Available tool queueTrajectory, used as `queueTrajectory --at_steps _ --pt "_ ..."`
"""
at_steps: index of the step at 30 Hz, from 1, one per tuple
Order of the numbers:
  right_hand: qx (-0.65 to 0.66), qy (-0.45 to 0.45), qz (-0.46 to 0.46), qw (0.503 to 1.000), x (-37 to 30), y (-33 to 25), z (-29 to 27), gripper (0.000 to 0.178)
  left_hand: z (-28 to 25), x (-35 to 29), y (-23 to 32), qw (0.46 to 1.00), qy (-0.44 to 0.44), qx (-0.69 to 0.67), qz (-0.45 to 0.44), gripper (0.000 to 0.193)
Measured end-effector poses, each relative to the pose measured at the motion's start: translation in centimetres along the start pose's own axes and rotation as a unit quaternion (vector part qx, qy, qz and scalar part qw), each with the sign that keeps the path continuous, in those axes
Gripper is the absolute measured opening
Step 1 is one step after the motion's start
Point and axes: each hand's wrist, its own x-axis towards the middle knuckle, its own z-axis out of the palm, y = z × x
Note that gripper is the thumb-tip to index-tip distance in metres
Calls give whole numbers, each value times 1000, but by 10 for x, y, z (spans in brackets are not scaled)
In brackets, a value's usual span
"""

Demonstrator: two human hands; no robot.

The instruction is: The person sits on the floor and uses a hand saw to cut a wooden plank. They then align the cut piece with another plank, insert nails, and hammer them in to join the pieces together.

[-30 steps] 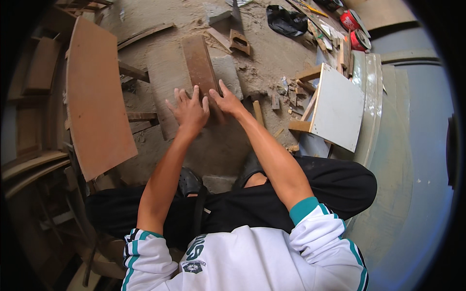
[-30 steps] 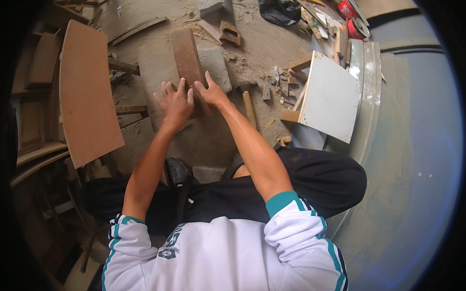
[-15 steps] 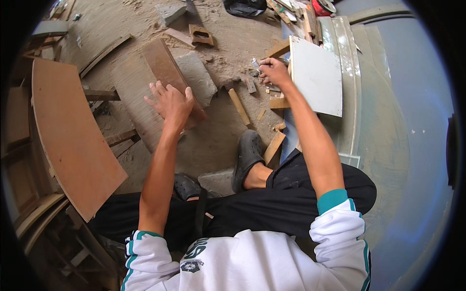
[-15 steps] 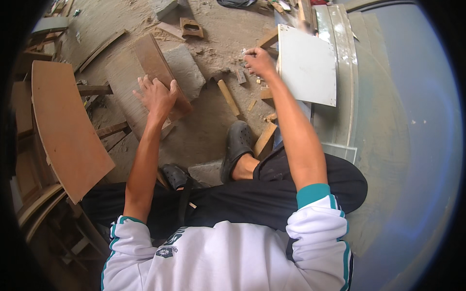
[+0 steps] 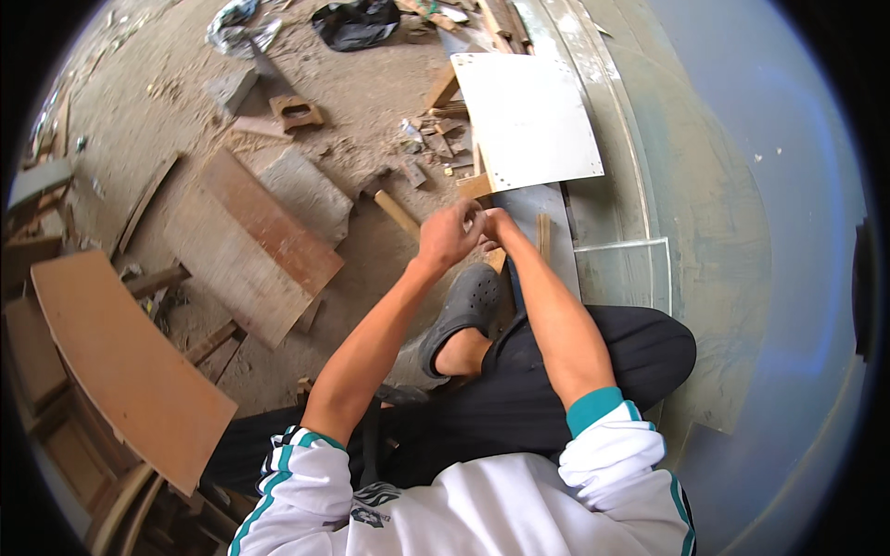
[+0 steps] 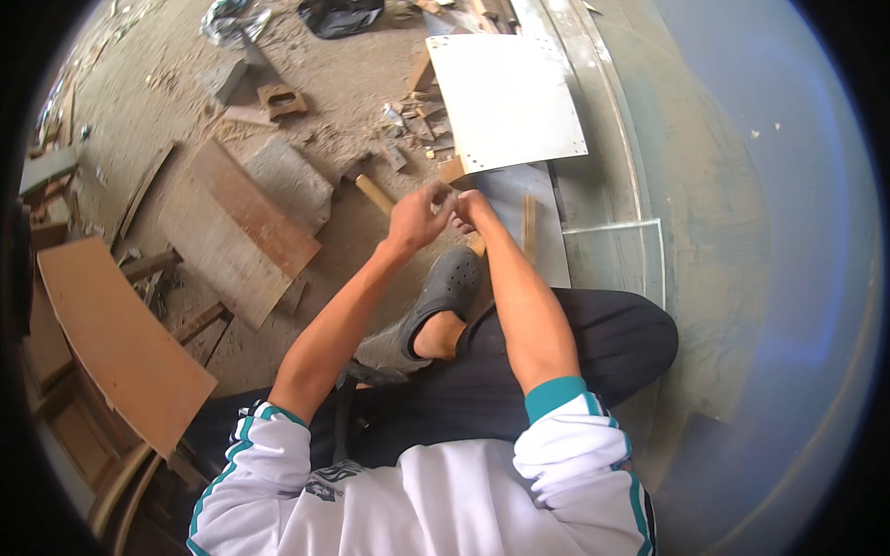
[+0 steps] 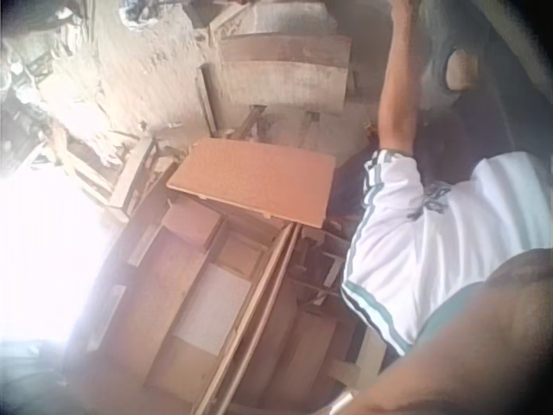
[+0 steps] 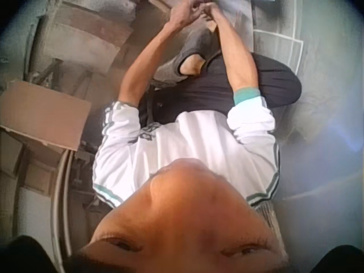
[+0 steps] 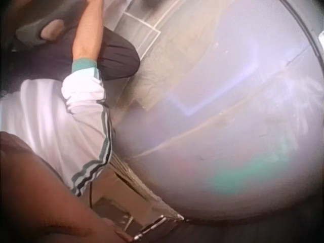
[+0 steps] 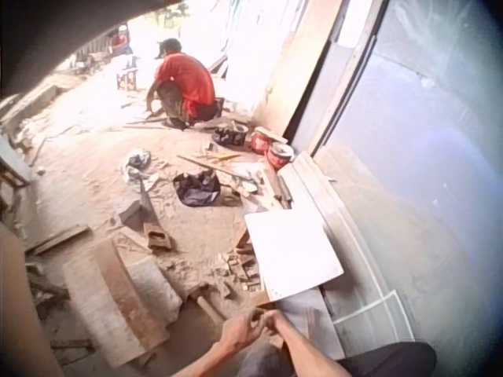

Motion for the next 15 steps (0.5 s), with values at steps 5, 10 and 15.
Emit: queueTrajectory --at_steps 5,10,15 --pt "-47 349 -37 935 40 34 3 31 50 17 -28 994 -88 45 -56 36" --pt "-91 386 -25 918 77 24 -12 33 39 23 -45 989 -84 68 -99 38" --pt "-94 326 -15 941 86 29 -36 33 19 5 -53 989 -43 26 -138 37"
